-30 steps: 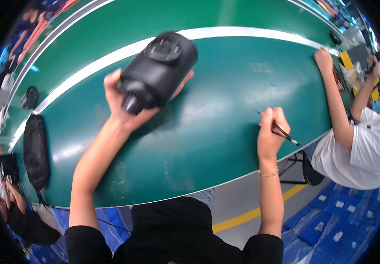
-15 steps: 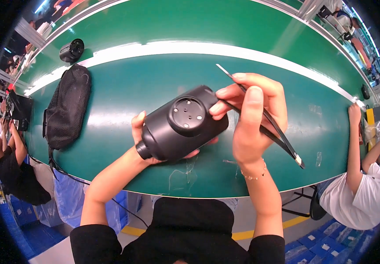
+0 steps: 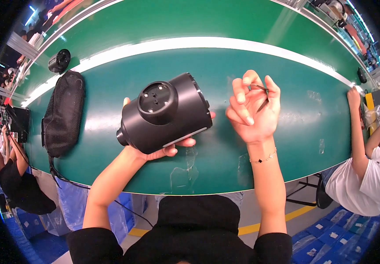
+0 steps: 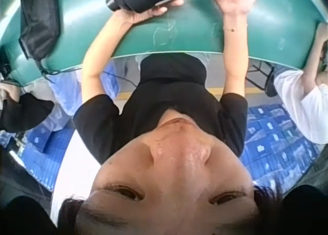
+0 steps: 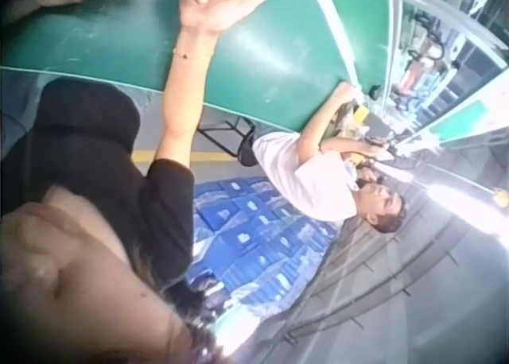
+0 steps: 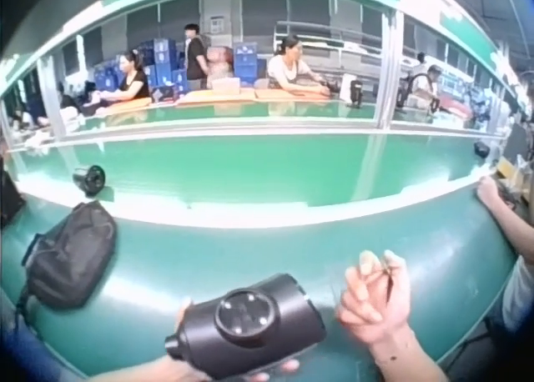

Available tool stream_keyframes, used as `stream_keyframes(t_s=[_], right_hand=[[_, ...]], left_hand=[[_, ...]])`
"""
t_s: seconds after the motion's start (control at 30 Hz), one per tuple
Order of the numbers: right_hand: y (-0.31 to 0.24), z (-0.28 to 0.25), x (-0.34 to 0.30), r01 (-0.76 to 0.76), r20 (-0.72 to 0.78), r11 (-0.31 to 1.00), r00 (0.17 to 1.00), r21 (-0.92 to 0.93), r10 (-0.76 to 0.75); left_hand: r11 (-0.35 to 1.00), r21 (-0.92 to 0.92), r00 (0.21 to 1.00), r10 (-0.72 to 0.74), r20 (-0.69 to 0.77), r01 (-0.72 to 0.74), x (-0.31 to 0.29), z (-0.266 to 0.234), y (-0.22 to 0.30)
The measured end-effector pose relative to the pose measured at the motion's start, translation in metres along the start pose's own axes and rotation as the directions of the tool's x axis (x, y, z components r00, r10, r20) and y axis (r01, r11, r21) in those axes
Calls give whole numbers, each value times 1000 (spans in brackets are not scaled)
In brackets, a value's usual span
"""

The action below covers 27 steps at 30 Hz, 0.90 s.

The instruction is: The person assembles a handheld electronic device by placing a PCB into a housing, using tweezers and a pen to manipulate the components.

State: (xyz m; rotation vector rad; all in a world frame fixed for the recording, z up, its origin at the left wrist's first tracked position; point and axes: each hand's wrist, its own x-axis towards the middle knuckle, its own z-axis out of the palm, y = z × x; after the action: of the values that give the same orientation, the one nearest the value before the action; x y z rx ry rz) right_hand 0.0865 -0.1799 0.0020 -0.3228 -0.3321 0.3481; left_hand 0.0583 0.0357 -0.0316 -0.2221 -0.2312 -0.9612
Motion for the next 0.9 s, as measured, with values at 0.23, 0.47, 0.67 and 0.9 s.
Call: stream_keyframes(t_s=[0.23, 0.47, 0.67, 0.9], right_hand=[[4, -5, -3, -148, 280, 989, 949, 3, 141], [5, -10, 2, -259, 290, 966, 924, -6, 250], [14, -6, 1, -239, 249, 970, 942, 35, 223], [30, -23, -1, -223, 314, 958, 936, 179, 159]], left_hand=[[977, -185, 994, 103, -22, -105, 10, -1, 10], [820, 518, 926, 355, -126, -244, 10, 19, 2], [-425, 905, 807, 531, 260, -12, 19, 16, -5], [-529, 848, 770, 524, 365, -42, 15, 14, -13]])
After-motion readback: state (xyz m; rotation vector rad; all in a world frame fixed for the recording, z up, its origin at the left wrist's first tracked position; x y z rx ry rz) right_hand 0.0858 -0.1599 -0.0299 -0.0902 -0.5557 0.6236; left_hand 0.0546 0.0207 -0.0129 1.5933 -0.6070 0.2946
